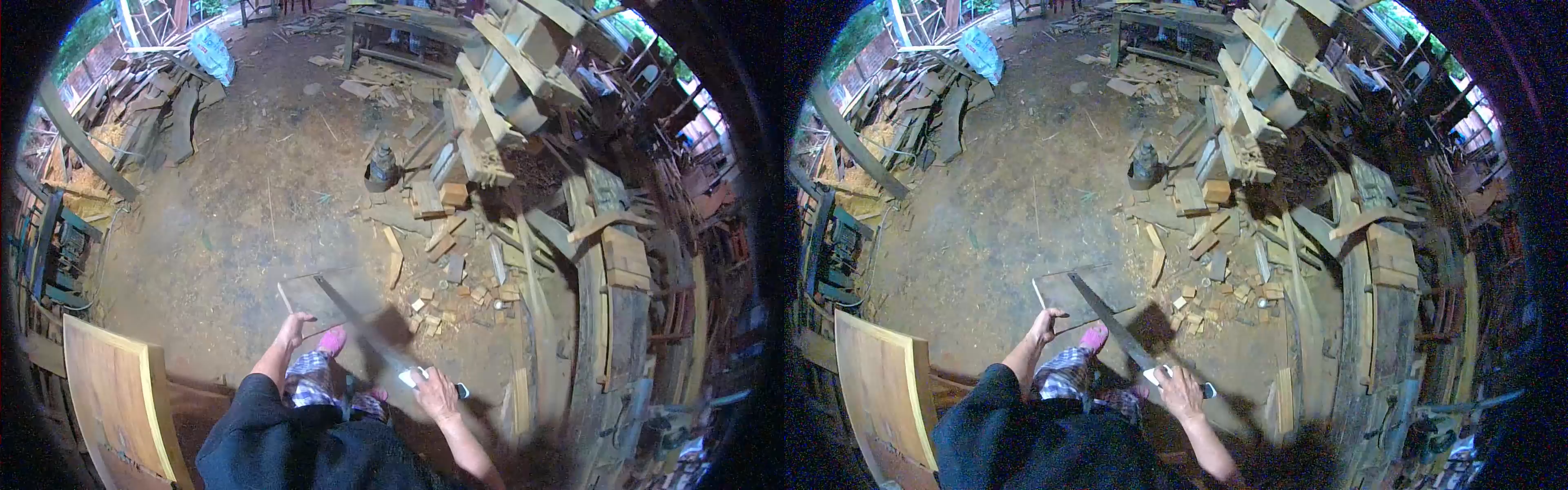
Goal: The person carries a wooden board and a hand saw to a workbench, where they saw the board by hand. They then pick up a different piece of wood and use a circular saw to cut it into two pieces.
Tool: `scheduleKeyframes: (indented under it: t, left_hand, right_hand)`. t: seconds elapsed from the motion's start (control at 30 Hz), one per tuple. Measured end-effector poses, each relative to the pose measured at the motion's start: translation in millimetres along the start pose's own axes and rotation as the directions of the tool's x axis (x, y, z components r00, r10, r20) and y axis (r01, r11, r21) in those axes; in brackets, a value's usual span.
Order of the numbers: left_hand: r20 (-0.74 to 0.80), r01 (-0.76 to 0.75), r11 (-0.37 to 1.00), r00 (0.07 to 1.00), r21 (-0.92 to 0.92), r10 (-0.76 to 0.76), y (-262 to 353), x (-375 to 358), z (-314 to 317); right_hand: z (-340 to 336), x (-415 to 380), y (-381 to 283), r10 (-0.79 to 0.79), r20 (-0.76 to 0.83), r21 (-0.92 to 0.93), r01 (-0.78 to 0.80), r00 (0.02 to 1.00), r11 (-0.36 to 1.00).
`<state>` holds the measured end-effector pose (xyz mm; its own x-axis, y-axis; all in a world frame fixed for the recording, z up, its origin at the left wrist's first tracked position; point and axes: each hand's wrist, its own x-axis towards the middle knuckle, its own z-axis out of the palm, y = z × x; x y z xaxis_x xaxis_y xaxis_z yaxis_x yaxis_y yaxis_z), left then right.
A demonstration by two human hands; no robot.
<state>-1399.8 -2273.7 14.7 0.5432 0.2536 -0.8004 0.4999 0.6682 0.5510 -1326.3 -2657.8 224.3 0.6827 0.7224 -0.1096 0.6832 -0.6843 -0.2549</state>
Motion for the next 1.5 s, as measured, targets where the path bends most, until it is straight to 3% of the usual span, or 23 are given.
scheduleKeyframes:
  t: [0.23, 0.4, 0.53, 0.63, 0.8, 0.93, 1.1, 1.17, 1.27, 1.37, 1.43, 1.5]
  left_hand:
    - [0.036, -0.05, 0.999, 0.998, -0.012, 0.05, 57, 29, -33]
    - [-0.062, -0.037, 0.998, 0.997, -0.044, 0.034, 97, 30, -26]
    - [-0.089, -0.046, 0.992, 0.995, -0.116, 0.036, 106, 57, -31]
    - [0.055, -0.078, 0.991, 0.995, -0.109, 0.085, 108, 72, -37]
    - [-0.073, -0.015, 0.988, 0.997, -0.153, 0.004, 106, 91, -32]
    - [0.036, -0.006, 0.998, 0.999, -0.057, 0.008, 118, 76, -19]
    - [-0.02, 0.054, 0.986, 0.998, -0.157, -0.058, 112, 92, -16]
    - [-0.071, 0.046, 0.989, 0.996, -0.141, -0.057, 106, 99, -19]
    - [-0.025, 0.068, 0.983, 0.997, -0.172, -0.073, 105, 109, -28]
    - [-0.067, 0.056, 0.991, 0.996, -0.125, -0.065, 107, 110, -32]
    - [-0.168, 0.063, 0.994, 0.983, -0.094, -0.078, 112, 109, -34]
    - [-0.109, 0.047, 0.99, 0.992, -0.132, -0.062, 131, 92, -27]
  right_hand:
    - [-3, 75, -32, -0.011, 0.01, 0.027, 0.011, 1.0, 1.0]
    - [-3, 106, -46, -0.011, -0.032, 0.054, 0.013, 0.999, 0.998]
    - [-3, 121, -52, 0.011, 0.005, 0.062, -0.012, 1.0, 0.998]
    - [1, 127, -55, 0.004, -0.005, 0.063, -0.004, 1.0, 0.998]
    - [3, 129, -60, 0.05, 0.036, 0.094, -0.054, 0.998, 0.994]
    - [10, 129, -60, 0.063, 0.03, 0.13, -0.066, 0.998, 0.989]
    - [21, 127, -62, 0.145, 0.063, 0.203, -0.155, 0.987, 0.967]
    - [28, 127, -62, 0.212, 0.051, 0.318, -0.217, 0.976, 0.923]
    - [35, 127, -62, 0.247, 0.067, 0.332, -0.255, 0.967, 0.908]
    - [36, 132, -64, 0.238, -0.035, 0.375, -0.208, 0.971, 0.903]
    - [32, 137, -69, 0.259, -0.017, 0.347, -0.237, 0.966, 0.907]
    - [27, 148, -77, 0.273, -0.006, 0.316, -0.258, 0.962, 0.913]
